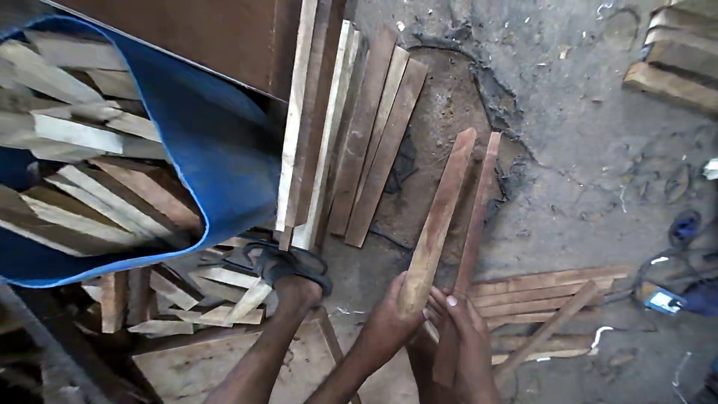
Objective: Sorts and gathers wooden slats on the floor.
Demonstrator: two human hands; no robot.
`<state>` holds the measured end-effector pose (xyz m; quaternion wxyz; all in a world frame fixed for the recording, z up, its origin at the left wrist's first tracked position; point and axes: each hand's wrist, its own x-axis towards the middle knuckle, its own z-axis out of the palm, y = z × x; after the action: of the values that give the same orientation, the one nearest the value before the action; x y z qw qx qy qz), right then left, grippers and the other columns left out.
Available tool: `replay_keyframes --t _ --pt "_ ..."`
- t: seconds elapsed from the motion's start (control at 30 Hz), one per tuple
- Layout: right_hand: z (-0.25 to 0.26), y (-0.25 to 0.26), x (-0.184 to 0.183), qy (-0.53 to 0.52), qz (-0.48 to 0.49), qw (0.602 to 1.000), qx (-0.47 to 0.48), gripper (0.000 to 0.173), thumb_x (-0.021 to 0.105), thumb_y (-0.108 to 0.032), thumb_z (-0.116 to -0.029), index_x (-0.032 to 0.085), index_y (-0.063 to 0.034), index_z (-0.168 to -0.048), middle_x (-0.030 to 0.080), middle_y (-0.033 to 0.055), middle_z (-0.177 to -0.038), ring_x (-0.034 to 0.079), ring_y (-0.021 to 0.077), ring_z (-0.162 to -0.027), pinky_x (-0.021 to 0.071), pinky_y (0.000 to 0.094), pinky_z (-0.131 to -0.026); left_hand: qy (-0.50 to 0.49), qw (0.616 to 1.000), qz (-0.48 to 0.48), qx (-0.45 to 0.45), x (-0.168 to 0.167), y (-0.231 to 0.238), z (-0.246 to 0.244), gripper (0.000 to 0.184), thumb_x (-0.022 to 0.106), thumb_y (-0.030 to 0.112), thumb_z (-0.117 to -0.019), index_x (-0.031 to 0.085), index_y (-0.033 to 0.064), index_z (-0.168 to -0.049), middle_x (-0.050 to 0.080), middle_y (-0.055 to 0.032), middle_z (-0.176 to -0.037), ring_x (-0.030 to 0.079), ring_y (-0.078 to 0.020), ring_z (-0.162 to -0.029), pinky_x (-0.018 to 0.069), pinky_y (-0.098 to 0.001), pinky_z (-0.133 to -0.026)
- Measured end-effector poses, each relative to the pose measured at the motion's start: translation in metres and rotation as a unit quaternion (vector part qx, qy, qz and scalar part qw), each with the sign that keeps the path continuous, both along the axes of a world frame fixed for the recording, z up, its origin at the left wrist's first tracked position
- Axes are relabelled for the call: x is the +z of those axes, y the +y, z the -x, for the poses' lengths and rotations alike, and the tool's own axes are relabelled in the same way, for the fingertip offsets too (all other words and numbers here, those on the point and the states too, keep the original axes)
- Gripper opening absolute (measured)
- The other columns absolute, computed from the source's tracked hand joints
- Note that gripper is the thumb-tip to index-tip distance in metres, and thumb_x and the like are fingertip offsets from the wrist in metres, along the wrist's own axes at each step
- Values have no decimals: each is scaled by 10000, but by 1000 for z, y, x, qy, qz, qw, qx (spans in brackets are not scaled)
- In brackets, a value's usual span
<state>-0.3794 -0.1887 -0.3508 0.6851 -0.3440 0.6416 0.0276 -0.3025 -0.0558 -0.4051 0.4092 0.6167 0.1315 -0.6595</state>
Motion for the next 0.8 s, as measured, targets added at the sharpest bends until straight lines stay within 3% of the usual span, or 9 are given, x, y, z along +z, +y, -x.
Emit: replay_keyframes --t 0.13,0.2,0.33,0.47,0.57,0.6,0.67,0.73,0.8 --pt "-1 1 1 28 6 1000 -3 400 549 -202 -1042 564 81 -1325 694 238 -1215 705 322 -1081 598 454 -949 115 982 125 77 12 -2 -11 711 660 374 -1000 351 150 -1600 638 -64 -1382 658 -189 -1197 568 -388 -1020" --pt "-3 -1 3 64 8 998 9 419 600 -248 -1016 594 39 -1321 712 218 -1110 723 296 -964 627 447 -844 117 981 151 39 21 -3 -9 648 645 418 -1002 442 132 -1546 585 -57 -1446 627 -180 -1244 554 -398 -1046" --pt "-1 0 5 97 -34 993 55 514 692 -265 -969 553 -13 -1395 714 199 -1122 732 297 -944 643 464 -813 76 989 127 -25 29 10 8 639 581 495 -1020 466 152 -1547 395 -90 -1612 506 -193 -1397 505 -415 -1116" --pt "-4 -1 6 114 -71 989 57 713 782 -156 -872 433 -44 -1484 701 203 -1128 731 304 -905 647 469 -760 -100 981 136 -91 19 16 7 464 540 520 -1029 732 178 -1277 545 -47 -1467 500 -177 -1368 487 -403 -1111" --pt "-5 -5 6 103 -105 989 32 641 720 -120 -911 431 -21 -1475 707 243 -1127 731 356 -936 635 505 -793 -111 988 96 -49 -20 23 -7 438 450 417 -1079 763 112 -1109 670 -42 -1302 647 -158 -1195 555 -406 -1038" --pt "-4 -5 5 86 -126 988 11 623 691 -119 -938 409 -13 -1483 702 263 -1150 727 380 -961 629 518 -811 -147 986 42 -73 -42 24 -14 424 445 419 -1080 755 134 -1135 688 -28 -1271 660 -155 -1161 557 -409 -1016" --pt "0 -6 3 38 -166 985 -30 557 600 -132 -993 371 4 -1482 683 282 -1164 717 386 -961 619 520 -818 -252 949 -58 -180 -93 17 -35 393 522 414 -1052 665 186 -1340 621 -61 -1379 621 -239 -1236 535 -491 -1038" --pt "1 -9 4 3 -193 980 -58 470 506 -154 -1018 368 13 -1435 679 271 -1117 714 358 -909 616 506 -794 -345 895 -123 -255 -146 0 -58 570 642 350 -1000 493 146 -1511 464 -144 -1547 537 -364 -1346 505 -571 -1062" --pt "5 -12 3 -13 -210 975 -71 421 506 -186 -1002 414 34 -1349 685 262 -1087 715 347 -878 616 502 -776 -401 854 -165 -288 -191 -17 -78 774 702 306 -954 329 121 -1607 298 -212 -1651 429 -442 -1433 460 -616 -1090"
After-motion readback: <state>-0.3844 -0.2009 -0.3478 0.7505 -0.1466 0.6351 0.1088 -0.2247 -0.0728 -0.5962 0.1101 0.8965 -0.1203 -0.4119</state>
